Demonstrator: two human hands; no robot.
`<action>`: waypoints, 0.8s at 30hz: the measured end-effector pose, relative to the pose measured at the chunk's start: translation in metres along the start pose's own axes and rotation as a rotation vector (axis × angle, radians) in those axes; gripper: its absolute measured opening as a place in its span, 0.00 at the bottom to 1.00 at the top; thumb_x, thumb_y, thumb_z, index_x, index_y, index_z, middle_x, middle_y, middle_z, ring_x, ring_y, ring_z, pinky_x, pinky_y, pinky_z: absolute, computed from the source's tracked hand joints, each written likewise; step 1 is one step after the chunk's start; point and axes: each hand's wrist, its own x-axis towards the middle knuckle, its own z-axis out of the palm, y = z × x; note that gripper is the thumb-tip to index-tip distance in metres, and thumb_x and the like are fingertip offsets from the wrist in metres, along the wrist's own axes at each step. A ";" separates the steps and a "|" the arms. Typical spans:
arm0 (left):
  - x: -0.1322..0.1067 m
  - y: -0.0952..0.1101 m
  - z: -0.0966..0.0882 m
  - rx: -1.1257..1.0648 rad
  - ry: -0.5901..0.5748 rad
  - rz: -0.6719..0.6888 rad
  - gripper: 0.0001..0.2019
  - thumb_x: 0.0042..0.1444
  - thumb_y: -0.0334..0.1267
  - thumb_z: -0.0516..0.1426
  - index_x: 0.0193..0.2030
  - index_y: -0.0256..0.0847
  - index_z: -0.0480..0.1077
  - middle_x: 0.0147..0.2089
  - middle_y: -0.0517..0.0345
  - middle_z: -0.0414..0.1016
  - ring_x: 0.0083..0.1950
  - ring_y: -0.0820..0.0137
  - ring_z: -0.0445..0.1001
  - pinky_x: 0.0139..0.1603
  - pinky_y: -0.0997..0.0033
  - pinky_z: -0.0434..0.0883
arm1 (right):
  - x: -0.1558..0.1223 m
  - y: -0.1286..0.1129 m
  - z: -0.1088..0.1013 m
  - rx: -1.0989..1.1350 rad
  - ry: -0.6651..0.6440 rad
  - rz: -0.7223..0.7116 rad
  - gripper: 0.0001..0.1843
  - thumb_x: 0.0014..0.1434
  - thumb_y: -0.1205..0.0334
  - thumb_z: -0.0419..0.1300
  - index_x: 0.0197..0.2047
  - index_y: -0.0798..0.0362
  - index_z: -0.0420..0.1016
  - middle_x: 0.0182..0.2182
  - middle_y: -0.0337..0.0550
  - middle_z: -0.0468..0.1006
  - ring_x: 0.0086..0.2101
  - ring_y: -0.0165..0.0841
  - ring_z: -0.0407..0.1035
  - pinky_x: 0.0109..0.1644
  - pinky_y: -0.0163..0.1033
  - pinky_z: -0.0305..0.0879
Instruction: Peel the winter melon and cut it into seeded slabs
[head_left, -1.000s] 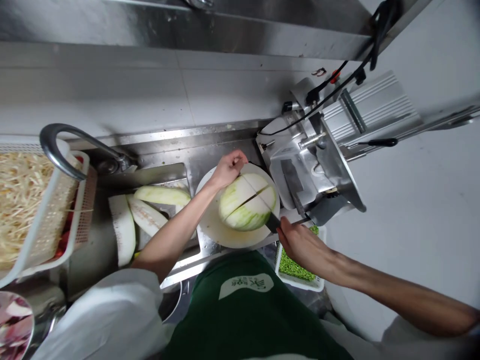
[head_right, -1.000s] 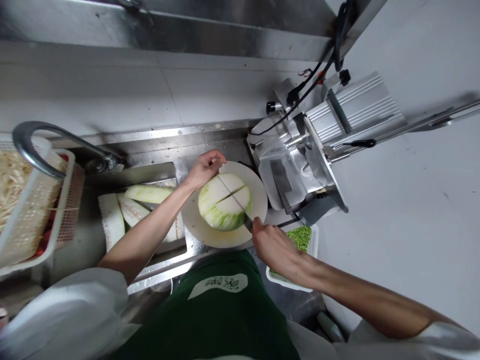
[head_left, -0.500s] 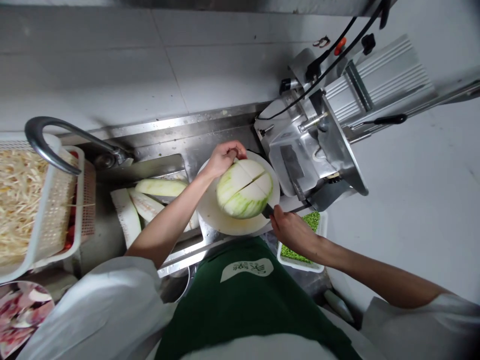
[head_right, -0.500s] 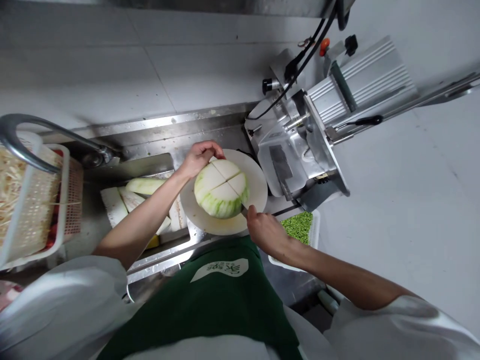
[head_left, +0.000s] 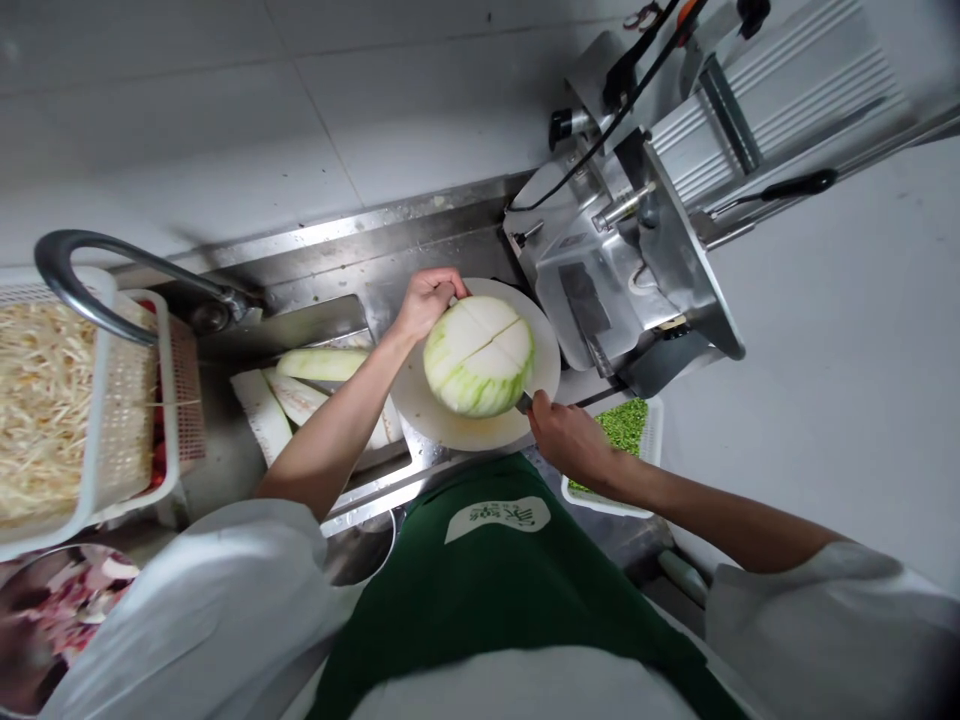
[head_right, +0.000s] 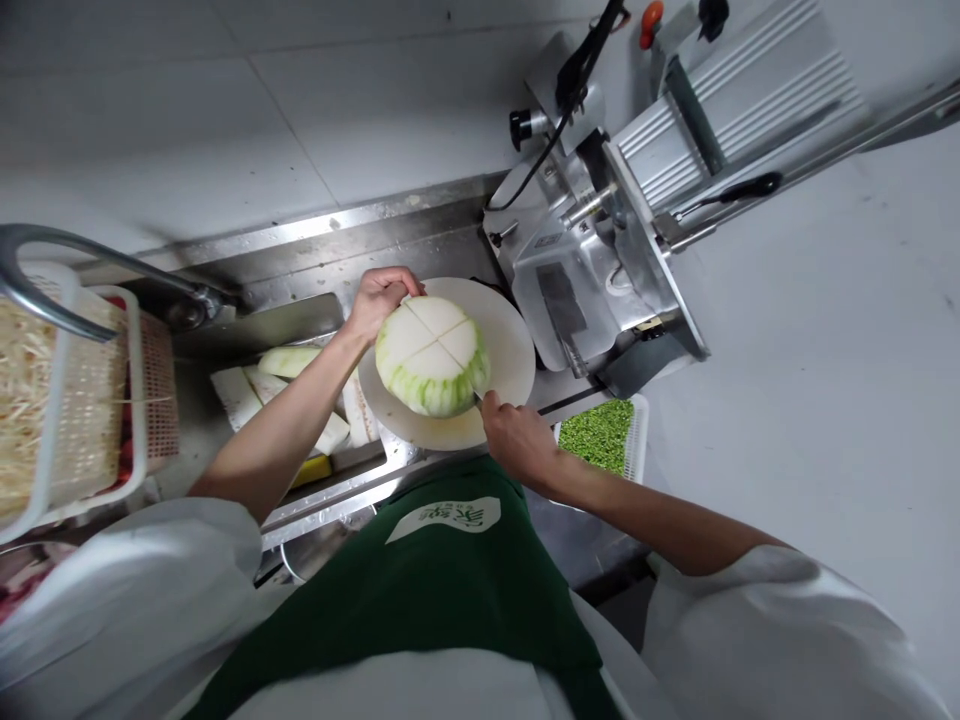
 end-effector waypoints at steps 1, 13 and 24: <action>0.000 -0.002 0.000 0.002 0.012 -0.009 0.10 0.51 0.33 0.55 0.21 0.40 0.74 0.27 0.57 0.77 0.30 0.70 0.72 0.31 0.74 0.64 | 0.001 0.000 0.002 0.001 0.004 -0.008 0.16 0.78 0.65 0.41 0.58 0.60 0.65 0.42 0.62 0.85 0.45 0.50 0.83 0.44 0.44 0.73; -0.005 -0.032 -0.003 -0.065 0.068 -0.123 0.11 0.52 0.36 0.60 0.20 0.40 0.69 0.23 0.61 0.71 0.26 0.73 0.66 0.30 0.73 0.61 | 0.018 0.000 0.013 0.026 0.027 -0.057 0.16 0.75 0.69 0.44 0.60 0.64 0.65 0.41 0.65 0.84 0.47 0.51 0.83 0.48 0.45 0.75; -0.019 -0.064 -0.007 -0.108 0.052 -0.238 0.17 0.61 0.38 0.61 0.23 0.40 0.64 0.21 0.65 0.62 0.25 0.77 0.60 0.28 0.71 0.57 | 0.037 -0.006 0.044 0.070 -0.062 -0.007 0.18 0.71 0.73 0.46 0.61 0.60 0.66 0.45 0.63 0.84 0.49 0.52 0.83 0.49 0.48 0.75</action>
